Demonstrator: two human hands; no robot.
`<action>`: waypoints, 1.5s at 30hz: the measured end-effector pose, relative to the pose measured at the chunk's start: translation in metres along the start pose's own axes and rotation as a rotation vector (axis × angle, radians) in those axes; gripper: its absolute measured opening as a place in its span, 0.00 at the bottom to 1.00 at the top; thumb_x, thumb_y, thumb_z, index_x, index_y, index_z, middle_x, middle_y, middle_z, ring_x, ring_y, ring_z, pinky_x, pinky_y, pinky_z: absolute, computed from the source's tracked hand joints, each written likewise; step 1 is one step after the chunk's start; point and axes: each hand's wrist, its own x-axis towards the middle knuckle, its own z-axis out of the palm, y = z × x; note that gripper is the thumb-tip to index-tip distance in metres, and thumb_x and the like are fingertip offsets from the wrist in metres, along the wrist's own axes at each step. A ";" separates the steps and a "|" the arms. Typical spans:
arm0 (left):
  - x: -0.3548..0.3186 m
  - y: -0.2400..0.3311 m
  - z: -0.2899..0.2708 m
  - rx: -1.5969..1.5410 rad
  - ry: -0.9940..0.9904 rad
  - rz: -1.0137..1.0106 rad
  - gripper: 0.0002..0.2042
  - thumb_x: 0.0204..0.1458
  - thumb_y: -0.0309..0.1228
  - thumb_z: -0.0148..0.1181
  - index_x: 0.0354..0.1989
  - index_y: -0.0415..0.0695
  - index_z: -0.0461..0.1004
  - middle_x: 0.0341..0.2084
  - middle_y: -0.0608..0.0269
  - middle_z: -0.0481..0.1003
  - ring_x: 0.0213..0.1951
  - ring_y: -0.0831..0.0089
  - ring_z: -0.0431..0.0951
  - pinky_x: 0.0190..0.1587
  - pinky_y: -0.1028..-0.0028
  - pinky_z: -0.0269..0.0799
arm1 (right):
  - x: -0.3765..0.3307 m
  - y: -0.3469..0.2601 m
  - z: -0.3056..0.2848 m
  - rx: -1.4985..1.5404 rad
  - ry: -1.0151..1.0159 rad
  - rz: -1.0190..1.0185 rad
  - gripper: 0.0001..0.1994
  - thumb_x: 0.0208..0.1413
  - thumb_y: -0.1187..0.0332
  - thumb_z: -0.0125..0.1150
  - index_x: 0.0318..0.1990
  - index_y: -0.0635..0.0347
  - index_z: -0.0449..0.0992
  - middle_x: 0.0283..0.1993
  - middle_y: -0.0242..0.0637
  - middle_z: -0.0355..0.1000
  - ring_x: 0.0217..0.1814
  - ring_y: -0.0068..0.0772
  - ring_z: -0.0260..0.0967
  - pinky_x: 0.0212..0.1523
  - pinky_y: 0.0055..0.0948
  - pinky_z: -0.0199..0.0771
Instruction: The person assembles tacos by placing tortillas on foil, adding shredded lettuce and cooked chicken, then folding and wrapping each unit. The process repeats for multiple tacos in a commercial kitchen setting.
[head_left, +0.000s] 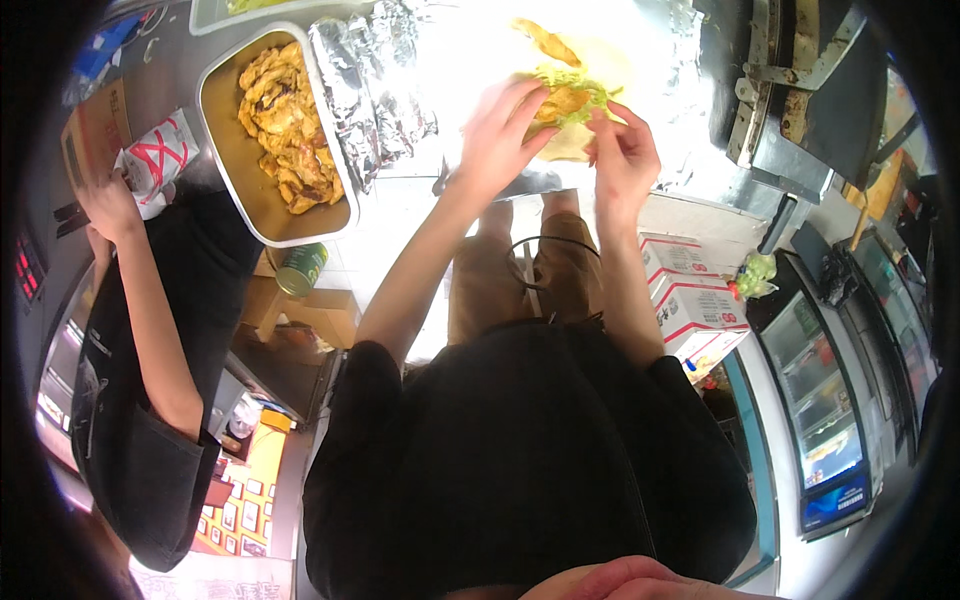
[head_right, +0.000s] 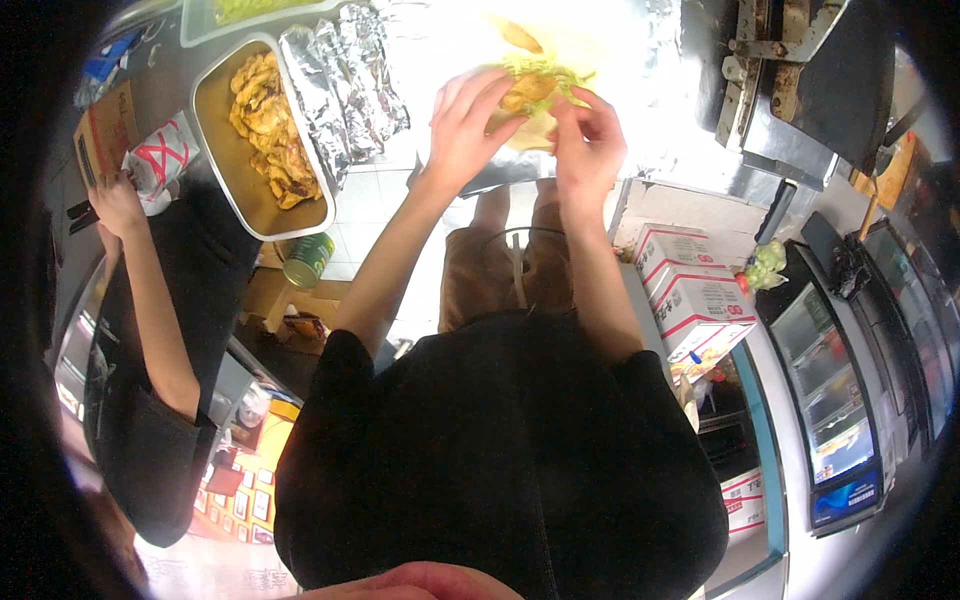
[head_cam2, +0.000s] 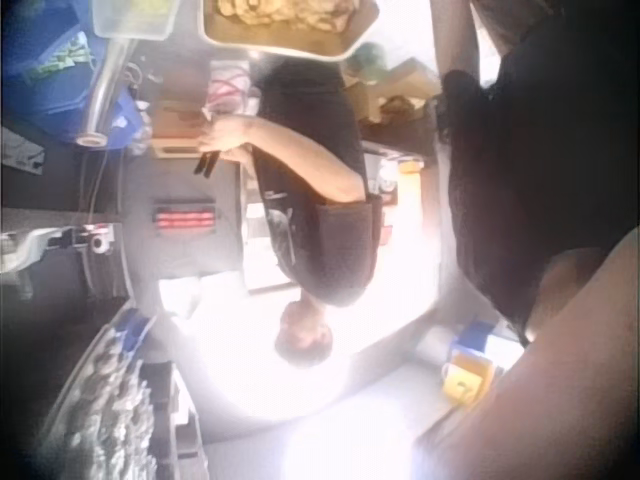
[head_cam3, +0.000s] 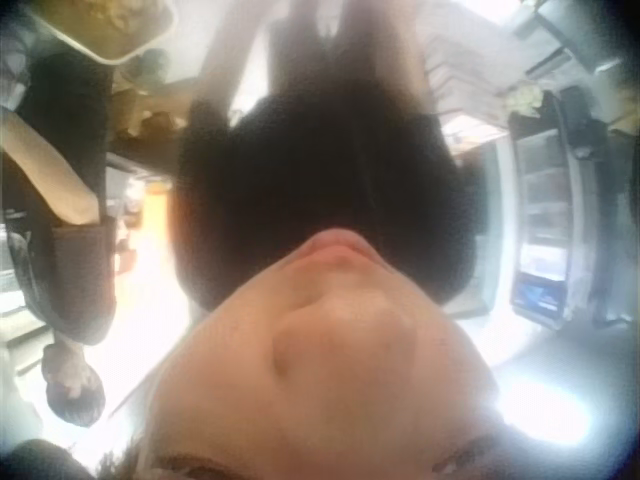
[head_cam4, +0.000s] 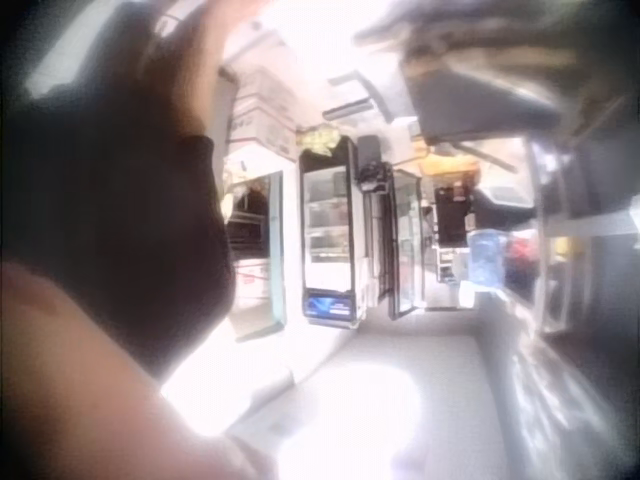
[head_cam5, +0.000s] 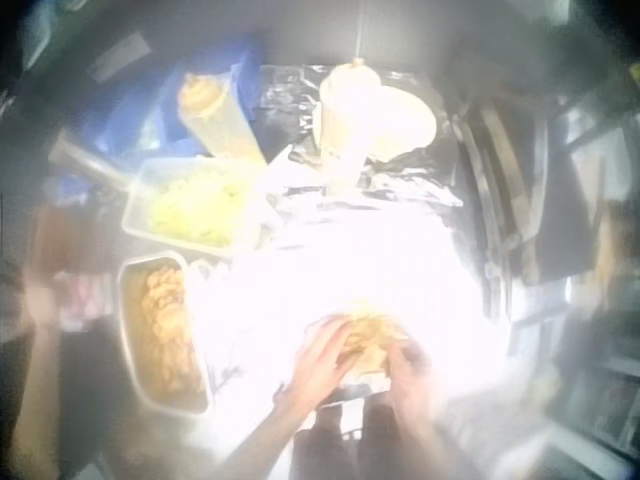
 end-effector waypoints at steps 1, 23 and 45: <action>0.000 0.002 0.002 0.017 0.011 0.000 0.27 0.50 0.34 0.80 0.60 0.47 0.82 0.61 0.64 0.80 0.59 0.57 0.78 0.61 0.59 0.74 | 0.007 -0.005 -0.006 -0.216 0.050 -0.178 0.11 0.68 0.69 0.74 0.53 0.64 0.86 0.39 0.36 0.84 0.34 0.27 0.78 0.32 0.30 0.80; 0.019 0.005 -0.011 -0.015 -0.083 -0.002 0.17 0.56 0.28 0.75 0.55 0.48 0.84 0.53 0.64 0.80 0.55 0.57 0.80 0.58 0.59 0.74 | 0.160 -0.047 0.061 -0.877 -0.677 -0.801 0.17 0.52 0.66 0.69 0.44 0.68 0.74 0.42 0.61 0.75 0.50 0.69 0.73 0.51 0.58 0.75; -0.037 0.027 -0.034 0.334 -0.362 0.253 0.21 0.53 0.28 0.69 0.58 0.46 0.82 0.66 0.59 0.76 0.66 0.57 0.76 0.67 0.57 0.74 | 0.057 0.010 -0.088 -0.983 -0.673 -1.095 0.24 0.53 0.69 0.76 0.58 0.56 0.80 0.54 0.39 0.74 0.57 0.44 0.75 0.59 0.43 0.80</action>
